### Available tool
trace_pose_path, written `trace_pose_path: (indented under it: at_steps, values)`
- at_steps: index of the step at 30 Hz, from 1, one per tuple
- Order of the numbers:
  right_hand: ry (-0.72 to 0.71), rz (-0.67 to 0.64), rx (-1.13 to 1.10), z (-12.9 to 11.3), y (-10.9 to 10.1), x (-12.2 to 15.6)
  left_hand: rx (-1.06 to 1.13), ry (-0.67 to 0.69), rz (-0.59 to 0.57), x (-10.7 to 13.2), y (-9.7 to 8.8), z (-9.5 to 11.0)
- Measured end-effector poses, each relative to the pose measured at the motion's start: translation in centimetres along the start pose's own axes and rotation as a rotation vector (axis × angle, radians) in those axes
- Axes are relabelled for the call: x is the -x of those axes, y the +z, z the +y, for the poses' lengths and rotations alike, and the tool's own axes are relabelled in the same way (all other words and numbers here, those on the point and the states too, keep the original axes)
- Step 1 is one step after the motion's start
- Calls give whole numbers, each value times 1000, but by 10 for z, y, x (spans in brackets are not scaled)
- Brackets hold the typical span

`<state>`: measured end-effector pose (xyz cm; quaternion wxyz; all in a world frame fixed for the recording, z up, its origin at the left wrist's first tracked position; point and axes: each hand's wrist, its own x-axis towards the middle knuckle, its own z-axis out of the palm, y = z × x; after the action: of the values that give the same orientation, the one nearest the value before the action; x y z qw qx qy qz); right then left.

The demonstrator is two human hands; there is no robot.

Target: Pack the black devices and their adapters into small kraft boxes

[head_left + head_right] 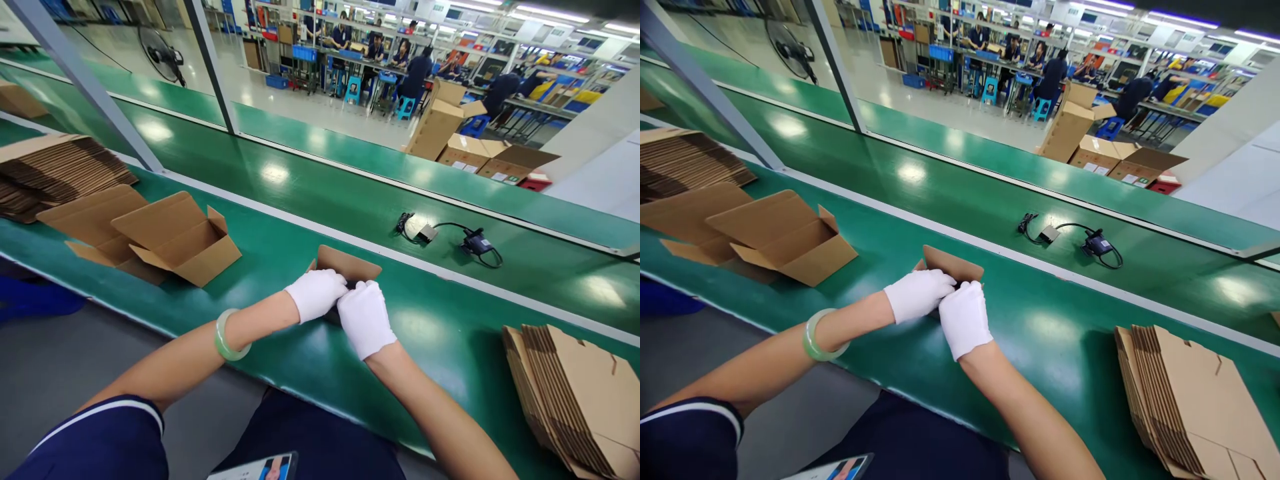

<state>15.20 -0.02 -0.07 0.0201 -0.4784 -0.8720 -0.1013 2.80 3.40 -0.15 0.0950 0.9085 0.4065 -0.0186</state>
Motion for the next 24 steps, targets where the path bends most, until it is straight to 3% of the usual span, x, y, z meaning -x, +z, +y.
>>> trace_pose_path:
  at_steps: [4,8,10,15,18,20,22,24]
  values:
    - [-95,10,-74,19,2,26,-33,-54,-57,-4,-1,11]
    - [-82,251,-291,30,17,49,14,13,-87,0,-12,7]
    - [-27,309,-343,27,21,53,69,68,-94,3,-18,-1]
    - [106,118,-310,12,9,36,176,168,-121,1,-24,-14]
    - [156,1,-230,11,2,20,170,125,-133,-3,-23,-15]
    - [147,-9,-229,14,6,18,139,58,-148,-5,-22,-13]
    - [133,116,-364,17,17,27,112,-13,-158,-6,-21,-10]
    - [283,383,-572,18,34,42,99,-51,-173,-7,-21,-7]
